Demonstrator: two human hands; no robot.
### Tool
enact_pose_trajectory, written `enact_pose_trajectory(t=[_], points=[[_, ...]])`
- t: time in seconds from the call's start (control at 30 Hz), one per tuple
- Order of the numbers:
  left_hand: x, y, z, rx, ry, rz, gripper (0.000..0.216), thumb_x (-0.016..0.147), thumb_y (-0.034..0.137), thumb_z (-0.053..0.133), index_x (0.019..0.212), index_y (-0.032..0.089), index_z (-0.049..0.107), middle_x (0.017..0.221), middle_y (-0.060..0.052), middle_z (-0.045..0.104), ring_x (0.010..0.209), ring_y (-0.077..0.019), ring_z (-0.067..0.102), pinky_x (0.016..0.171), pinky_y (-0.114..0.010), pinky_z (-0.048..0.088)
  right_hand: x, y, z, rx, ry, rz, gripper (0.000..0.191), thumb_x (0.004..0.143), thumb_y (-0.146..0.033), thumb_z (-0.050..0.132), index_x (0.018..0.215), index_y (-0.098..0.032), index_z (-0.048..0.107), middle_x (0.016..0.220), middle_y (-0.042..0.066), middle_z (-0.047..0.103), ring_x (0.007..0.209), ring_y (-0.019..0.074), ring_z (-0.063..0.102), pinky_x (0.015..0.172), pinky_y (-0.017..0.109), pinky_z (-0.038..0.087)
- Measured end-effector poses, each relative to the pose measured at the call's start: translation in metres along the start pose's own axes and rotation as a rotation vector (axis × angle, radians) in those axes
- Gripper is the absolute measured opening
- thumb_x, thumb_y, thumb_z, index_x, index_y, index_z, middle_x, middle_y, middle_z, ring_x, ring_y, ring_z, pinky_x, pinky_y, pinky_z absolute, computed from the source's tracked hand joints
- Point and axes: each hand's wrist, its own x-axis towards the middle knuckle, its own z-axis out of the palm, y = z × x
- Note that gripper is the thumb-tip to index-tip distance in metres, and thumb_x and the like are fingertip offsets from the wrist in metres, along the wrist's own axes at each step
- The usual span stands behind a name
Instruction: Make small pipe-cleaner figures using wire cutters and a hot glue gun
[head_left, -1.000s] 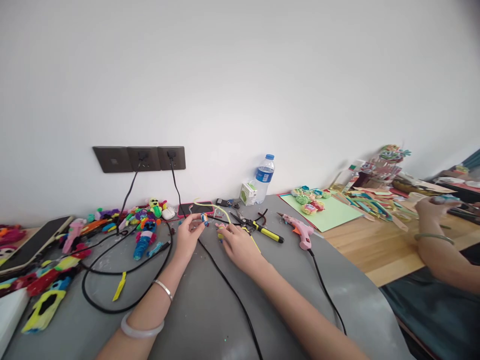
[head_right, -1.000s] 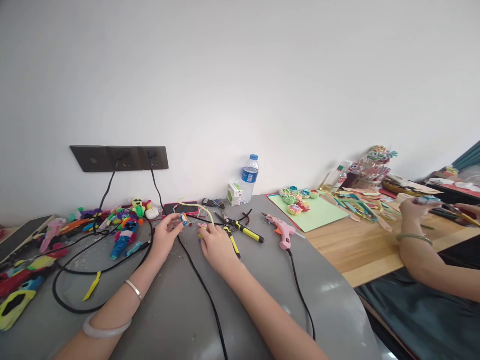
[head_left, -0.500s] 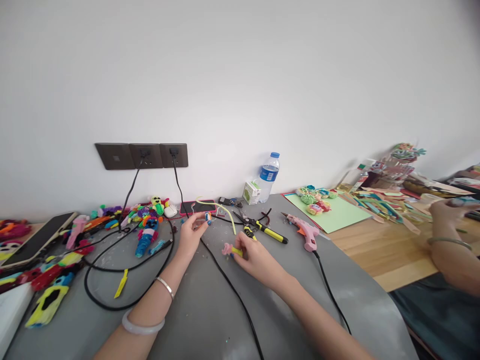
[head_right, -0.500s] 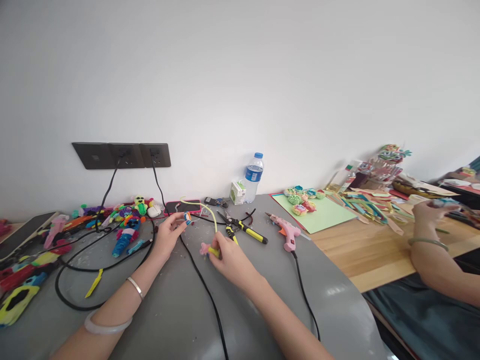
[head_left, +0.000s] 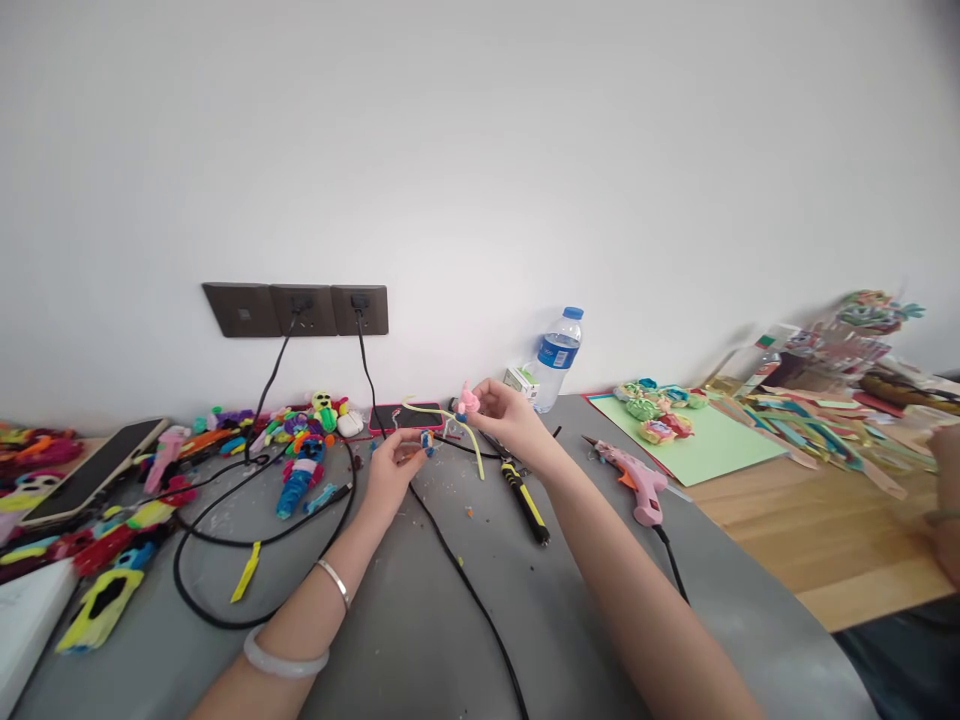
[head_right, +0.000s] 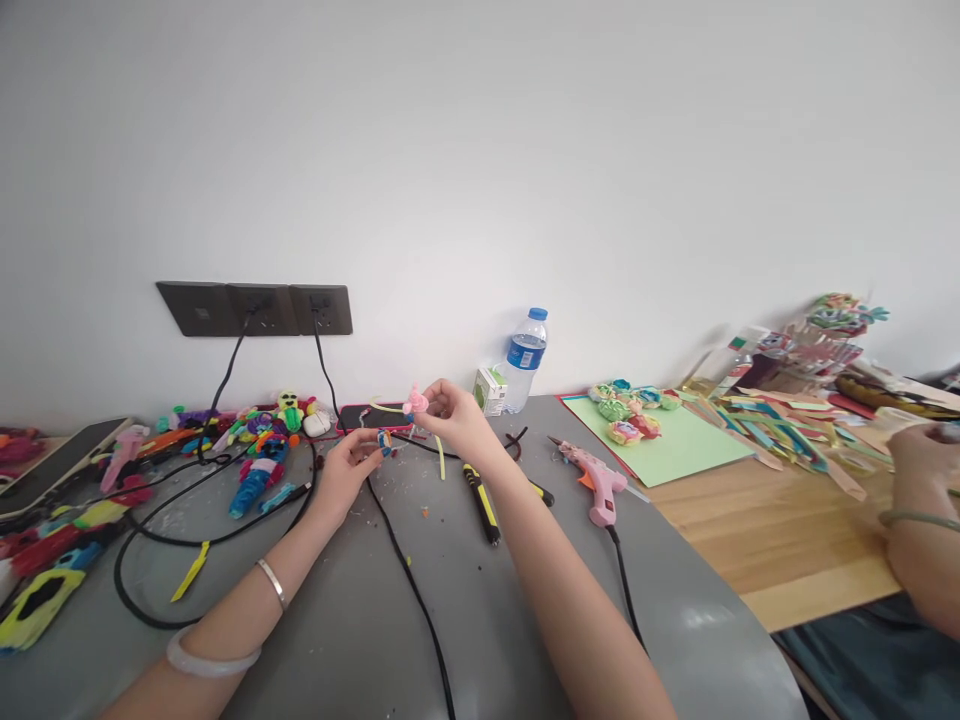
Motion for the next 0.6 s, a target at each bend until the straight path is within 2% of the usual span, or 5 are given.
enact_pose_trajectory(t=[0.1, 0.23, 0.43, 0.6], points=[[0.000, 0.002, -0.001, 0.021, -0.008, -0.012, 0.027, 0.070, 0.032, 0.071, 0.092, 0.018, 0.067, 0.089, -0.006, 0.071, 0.081, -0.0197, 0.066, 0.068, -0.028, 0.051, 0.021, 0.018, 0.003, 0.052, -0.019, 0.034, 0.035, 0.071, -0.041, 0.076, 0.089, -0.020, 0.054, 0.073, -0.002, 0.063, 0.065, 0.0134, 0.055, 0.063, 0.026, 0.040], [0.000, 0.003, -0.001, 0.037, -0.017, -0.032, 0.025, 0.070, 0.031, 0.070, 0.091, 0.018, 0.066, 0.092, -0.006, 0.070, 0.083, -0.0197, 0.065, 0.068, -0.027, 0.050, 0.028, 0.029, 0.006, 0.156, 0.012, 0.057, 0.053, 0.075, -0.041, 0.072, 0.121, -0.025, 0.051, 0.066, -0.006, 0.057, 0.061, 0.0124, 0.051, 0.061, 0.026, 0.039], [0.000, 0.005, 0.000, 0.047, -0.030, -0.072, 0.026, 0.071, 0.031, 0.068, 0.093, 0.018, 0.066, 0.097, -0.007, 0.069, 0.087, -0.0198, 0.065, 0.068, -0.027, 0.050, 0.028, 0.040, 0.005, 0.280, 0.008, 0.194, 0.034, 0.078, -0.048, 0.069, 0.101, -0.023, 0.063, 0.082, 0.001, 0.068, 0.065, 0.0116, 0.052, 0.058, 0.024, 0.037], [0.000, 0.005, -0.001, 0.039, -0.016, -0.096, 0.028, 0.070, 0.032, 0.069, 0.094, 0.018, 0.065, 0.096, -0.006, 0.069, 0.087, -0.0194, 0.065, 0.068, -0.026, 0.050, 0.026, 0.035, -0.003, 0.433, -0.007, 0.279, 0.031, 0.075, -0.041, 0.069, 0.099, -0.022, 0.063, 0.088, 0.003, 0.072, 0.066, 0.0127, 0.059, 0.057, 0.024, 0.039]])
